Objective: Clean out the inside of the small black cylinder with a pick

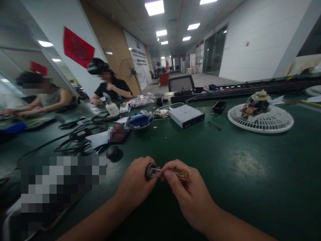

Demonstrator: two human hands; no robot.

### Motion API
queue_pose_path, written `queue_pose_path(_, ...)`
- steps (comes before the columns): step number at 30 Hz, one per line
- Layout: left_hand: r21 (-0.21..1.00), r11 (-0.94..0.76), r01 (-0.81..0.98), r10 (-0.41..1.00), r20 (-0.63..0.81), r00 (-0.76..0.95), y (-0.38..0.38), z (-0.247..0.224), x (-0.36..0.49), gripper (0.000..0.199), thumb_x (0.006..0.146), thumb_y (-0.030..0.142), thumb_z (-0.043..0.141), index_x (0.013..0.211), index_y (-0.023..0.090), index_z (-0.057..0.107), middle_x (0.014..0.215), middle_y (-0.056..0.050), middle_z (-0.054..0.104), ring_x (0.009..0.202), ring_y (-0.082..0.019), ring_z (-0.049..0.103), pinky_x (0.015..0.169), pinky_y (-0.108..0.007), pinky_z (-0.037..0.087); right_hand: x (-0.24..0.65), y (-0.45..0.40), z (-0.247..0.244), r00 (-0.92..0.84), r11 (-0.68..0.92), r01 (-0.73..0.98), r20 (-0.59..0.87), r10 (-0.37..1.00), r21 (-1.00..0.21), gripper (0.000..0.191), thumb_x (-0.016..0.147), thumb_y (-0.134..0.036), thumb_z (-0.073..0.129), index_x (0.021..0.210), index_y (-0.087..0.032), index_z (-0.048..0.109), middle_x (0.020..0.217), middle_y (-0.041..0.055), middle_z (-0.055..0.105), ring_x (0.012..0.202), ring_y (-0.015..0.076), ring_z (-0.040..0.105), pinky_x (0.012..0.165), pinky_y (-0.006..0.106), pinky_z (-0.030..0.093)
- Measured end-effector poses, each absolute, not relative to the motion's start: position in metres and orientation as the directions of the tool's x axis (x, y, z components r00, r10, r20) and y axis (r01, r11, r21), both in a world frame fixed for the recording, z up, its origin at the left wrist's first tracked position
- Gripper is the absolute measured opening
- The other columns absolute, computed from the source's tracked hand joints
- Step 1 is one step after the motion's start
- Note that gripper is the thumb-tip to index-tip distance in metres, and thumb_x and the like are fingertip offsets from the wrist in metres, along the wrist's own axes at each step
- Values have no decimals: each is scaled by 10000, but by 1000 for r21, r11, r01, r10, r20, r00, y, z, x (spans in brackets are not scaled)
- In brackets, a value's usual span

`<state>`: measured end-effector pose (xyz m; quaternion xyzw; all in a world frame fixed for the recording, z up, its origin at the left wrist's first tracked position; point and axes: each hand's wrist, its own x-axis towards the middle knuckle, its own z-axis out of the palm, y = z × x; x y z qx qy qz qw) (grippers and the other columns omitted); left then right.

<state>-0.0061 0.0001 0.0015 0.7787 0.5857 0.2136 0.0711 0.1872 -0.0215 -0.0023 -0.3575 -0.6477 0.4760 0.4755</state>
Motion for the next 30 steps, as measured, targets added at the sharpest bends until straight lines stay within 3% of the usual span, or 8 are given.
queue_pose_path(5,385,-297,874,942,270,201,1,3,-5,37,874,225,576,842,208,564,816,-26,609,794,-218,544,702,-339,379,187,-21,-2,-281,288,118,246,928,-950,312,1040,-439,466,1005,-207,672,841,20,666,632,138,543,584,281,426)
queue_pose_path(13,386,-332,861,935,253,247,0,4,-5,33,848,196,594,843,207,563,823,-23,608,799,-216,538,702,-336,372,189,-24,-1,-303,312,52,283,910,-949,305,1036,-439,471,1034,-210,673,916,37,696,660,146,564,606,287,440)
queue_pose_path(19,390,-316,865,939,261,226,0,3,-6,13,874,202,564,862,207,563,832,-27,613,805,-217,540,713,-342,376,188,-21,-1,-264,283,142,240,934,-949,315,1035,-451,462,1039,-218,674,863,23,671,634,146,546,586,285,422)
queue_pose_path(30,383,-324,865,941,229,250,0,6,-5,67,844,167,570,902,200,572,877,-37,612,841,-224,537,752,-346,381,186,-19,0,-257,279,159,233,938,-947,301,1020,-448,496,1040,-226,698,874,18,682,643,147,570,595,282,437)
